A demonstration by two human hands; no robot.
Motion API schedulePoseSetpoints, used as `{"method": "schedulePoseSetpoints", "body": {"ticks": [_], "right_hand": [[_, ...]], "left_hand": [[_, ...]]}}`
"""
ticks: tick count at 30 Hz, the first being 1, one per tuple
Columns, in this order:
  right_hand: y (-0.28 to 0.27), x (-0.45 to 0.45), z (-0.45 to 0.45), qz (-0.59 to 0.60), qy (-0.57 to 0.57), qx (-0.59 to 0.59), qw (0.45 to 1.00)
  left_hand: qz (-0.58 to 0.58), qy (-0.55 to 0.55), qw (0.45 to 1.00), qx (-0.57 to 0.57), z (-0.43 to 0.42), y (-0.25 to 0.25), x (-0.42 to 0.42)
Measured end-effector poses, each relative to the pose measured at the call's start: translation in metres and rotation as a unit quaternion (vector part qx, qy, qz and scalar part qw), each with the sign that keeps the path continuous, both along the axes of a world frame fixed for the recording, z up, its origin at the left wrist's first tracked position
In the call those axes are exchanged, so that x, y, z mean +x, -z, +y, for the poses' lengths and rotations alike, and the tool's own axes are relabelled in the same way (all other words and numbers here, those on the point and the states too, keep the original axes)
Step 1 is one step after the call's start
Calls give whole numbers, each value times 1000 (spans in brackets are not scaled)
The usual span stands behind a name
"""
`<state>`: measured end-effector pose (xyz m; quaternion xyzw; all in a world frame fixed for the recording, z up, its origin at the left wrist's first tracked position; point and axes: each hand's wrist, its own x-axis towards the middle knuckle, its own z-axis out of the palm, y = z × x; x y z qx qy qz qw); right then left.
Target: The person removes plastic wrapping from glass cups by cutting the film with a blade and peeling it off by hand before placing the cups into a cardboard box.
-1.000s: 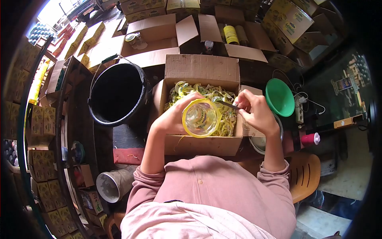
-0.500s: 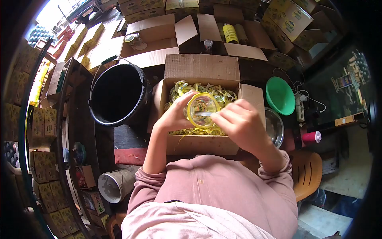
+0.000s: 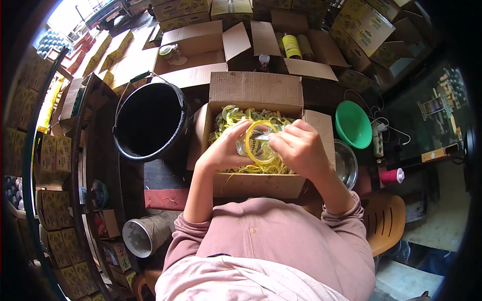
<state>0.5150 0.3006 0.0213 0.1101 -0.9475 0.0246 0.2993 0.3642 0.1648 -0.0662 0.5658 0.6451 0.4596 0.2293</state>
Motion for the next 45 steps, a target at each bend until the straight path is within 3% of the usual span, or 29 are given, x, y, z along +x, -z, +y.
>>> {"method": "schedulePoseSetpoints", "body": {"ticks": [5, 8, 15, 20, 22, 25, 27, 29, 32, 35, 38, 45], "right_hand": [[-2, 14, 11, 57, 43, -63, 995], [-4, 20, 22, 50, 109, -67, 991], [0, 26, 28, -21, 160, -75, 984], [15, 28, 21, 88, 180, -290, 936], [22, 27, 10, 110, 206, -391, 890], [46, 25, -5, 138, 139, -499, 844], [54, 22, -19, 168, 108, -564, 801], [51, 19, -31, 184, 90, -547, 811], [48, 17, -37, 192, 77, -531, 822], [47, 17, -40, 201, 94, -508, 832], [48, 19, -43, 212, 117, -463, 852], [50, 19, -47, 236, 134, -414, 869]], "left_hand": [[-134, -3, 991, 14, -7, 2, -4], [-93, 45, 995, -6, -7, -13, -5], [-126, 30, 991, 24, -11, -2, -2], [-223, 8, 972, 71, -14, -5, 5], [-222, 10, 968, 119, -13, -8, 11], [-221, -12, 959, 178, -8, -7, 21], [-155, -58, 967, 195, -5, -13, 30], [-88, -106, 969, 205, 0, -20, 36], [-86, -158, 958, 223, 4, -21, 46], [-112, -158, 956, 223, 3, -24, 55], [-48, -130, 970, 201, -1, -18, 51], [-34, -147, 971, 185, -4, -14, 56]]}}
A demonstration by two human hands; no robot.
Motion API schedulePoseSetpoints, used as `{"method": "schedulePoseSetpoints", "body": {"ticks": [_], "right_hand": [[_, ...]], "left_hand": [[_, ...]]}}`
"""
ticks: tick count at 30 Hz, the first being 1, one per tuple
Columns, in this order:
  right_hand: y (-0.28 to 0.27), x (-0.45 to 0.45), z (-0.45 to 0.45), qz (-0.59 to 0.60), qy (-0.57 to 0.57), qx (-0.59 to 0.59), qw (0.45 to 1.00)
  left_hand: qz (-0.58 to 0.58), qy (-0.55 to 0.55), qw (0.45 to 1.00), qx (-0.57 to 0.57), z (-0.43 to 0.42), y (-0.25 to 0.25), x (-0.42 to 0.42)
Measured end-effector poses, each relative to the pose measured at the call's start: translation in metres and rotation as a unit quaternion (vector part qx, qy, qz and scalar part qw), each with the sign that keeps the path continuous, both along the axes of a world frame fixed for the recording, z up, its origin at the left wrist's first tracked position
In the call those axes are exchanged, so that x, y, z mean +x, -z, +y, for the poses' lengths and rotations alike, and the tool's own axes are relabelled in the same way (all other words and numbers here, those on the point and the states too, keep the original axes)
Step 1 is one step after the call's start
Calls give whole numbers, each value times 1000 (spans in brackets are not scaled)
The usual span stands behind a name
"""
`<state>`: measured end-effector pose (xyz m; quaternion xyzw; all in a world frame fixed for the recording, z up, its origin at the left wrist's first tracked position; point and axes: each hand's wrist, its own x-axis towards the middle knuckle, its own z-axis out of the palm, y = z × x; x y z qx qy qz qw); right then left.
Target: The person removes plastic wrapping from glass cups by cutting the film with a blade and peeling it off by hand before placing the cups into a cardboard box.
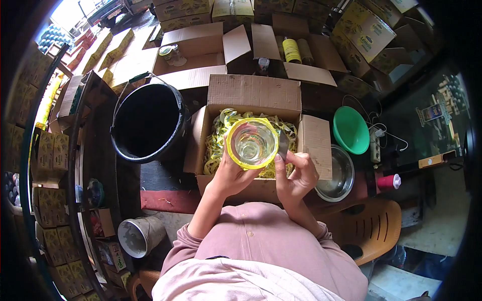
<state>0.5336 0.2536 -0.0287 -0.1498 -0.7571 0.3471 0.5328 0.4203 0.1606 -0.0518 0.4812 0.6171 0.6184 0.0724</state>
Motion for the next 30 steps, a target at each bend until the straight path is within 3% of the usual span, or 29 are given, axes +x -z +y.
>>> {"method": "schedulePoseSetpoints", "body": {"ticks": [14, 26, 30], "right_hand": [[-11, -4, 1, -22, 53, 93, 994], [-15, -7, 10, -11, 21, 86, 996], [-16, -8, 15, 1, 0, 71, 997]], "left_hand": [[104, -14, 993, -60, -5, -5, 4], [111, 23, 991, -67, -9, -6, -2], [55, 42, 996, -61, -10, -9, -1]]}}
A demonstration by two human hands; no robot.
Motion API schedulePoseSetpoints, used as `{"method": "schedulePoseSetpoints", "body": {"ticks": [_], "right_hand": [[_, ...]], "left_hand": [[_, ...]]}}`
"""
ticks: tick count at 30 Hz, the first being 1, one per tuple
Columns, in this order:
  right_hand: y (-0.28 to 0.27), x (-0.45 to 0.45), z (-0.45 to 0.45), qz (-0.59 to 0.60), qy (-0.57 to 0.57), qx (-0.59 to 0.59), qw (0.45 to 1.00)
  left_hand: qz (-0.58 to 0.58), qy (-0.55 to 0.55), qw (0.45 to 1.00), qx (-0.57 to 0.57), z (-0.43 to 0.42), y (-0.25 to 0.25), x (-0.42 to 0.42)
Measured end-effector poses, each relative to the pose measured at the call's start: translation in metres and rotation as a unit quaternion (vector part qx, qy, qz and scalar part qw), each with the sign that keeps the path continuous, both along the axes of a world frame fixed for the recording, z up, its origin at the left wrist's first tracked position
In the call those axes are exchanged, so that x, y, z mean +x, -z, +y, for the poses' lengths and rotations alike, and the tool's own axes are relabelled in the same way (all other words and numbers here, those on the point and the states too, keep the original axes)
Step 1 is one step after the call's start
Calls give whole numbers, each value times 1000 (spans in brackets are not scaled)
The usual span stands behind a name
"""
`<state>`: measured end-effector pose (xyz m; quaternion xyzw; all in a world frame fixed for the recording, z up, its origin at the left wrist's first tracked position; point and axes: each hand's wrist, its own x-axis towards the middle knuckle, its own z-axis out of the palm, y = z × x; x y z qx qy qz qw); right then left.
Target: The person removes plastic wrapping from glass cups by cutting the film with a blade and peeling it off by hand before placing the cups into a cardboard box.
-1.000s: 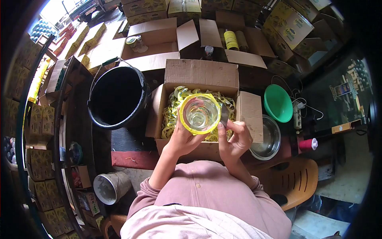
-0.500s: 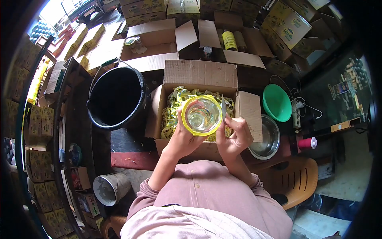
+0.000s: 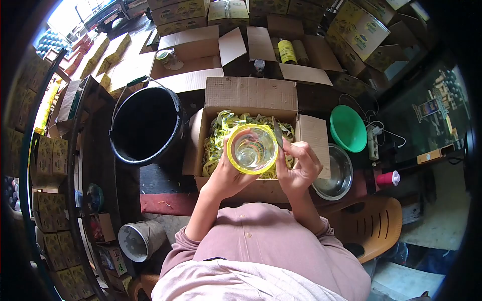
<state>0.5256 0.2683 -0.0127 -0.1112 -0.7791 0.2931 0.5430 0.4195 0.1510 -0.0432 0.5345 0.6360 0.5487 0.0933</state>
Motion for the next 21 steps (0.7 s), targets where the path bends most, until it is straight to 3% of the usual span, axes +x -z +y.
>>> {"method": "schedulePoseSetpoints", "body": {"ticks": [5, 8, 21], "right_hand": [[-1, 1, 1, -8, -6, -3, 1000], [-1, 1, -1, -11, -1, 7, 1000], [-1, -2, -5, -19, 21, 29, 999]], "left_hand": [[-58, 13, 998, 23, 0, -2, -3], [-10, 13, 1000, 11, -2, -2, -7], [-39, 4, 999, 3, -3, 1, -6]]}}
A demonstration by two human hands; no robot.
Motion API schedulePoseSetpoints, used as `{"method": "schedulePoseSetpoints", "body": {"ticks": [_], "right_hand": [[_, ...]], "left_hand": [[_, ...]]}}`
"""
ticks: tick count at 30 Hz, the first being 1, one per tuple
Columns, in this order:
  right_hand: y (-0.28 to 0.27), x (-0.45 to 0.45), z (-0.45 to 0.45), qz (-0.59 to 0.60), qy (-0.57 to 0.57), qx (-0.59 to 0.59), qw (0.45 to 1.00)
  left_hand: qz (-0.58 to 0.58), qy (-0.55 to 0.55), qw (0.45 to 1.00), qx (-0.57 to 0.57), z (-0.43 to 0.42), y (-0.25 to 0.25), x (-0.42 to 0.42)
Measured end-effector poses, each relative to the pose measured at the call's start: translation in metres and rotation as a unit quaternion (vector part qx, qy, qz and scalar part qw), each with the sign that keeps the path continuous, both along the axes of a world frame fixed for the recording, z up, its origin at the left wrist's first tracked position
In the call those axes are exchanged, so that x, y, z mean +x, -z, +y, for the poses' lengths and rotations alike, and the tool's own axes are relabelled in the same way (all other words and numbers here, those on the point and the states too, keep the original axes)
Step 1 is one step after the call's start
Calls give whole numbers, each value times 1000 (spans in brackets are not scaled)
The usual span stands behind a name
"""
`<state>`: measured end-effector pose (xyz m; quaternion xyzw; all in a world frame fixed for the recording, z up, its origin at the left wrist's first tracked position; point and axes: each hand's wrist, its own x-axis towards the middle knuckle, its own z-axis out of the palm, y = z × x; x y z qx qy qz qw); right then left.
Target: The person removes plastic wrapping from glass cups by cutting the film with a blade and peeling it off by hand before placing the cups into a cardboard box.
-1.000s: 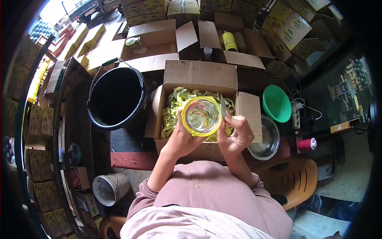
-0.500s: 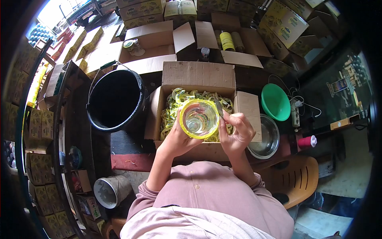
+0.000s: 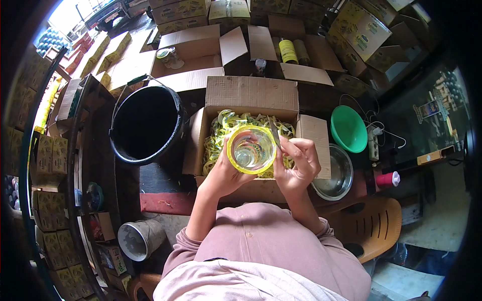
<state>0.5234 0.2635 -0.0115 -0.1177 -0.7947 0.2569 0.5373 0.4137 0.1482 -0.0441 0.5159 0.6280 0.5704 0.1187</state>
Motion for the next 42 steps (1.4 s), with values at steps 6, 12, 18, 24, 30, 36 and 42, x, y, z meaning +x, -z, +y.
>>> {"method": "schedulePoseSetpoints", "body": {"ticks": [6, 12, 18, 24, 30, 36, 42], "right_hand": [[2, -2, -2, 16, -17, -34, 999], [8, -1, -4, 6, -22, -46, 999], [8, 3, -4, -28, 2, -33, 999], [1, 2, 2, -43, -16, -46, 998], [4, 6, 9, -28, -67, -85, 994], [-2, 12, 10, -32, -73, -74, 994], [6, 19, 10, -8, -45, -95, 994]], "left_hand": [[-25, -5, 1000, 11, -1, 5, 0], [-40, -17, 999, 24, -1, 7, 0], [-23, -9, 1000, 6, -1, 4, 1], [-27, -7, 1000, -14, -4, 6, 6], [-101, 38, 994, 5, -1, 0, 12], [-106, 13, 994, 38, 5, -9, 19], [-66, -79, 993, 59, 17, 1, 26]]}}
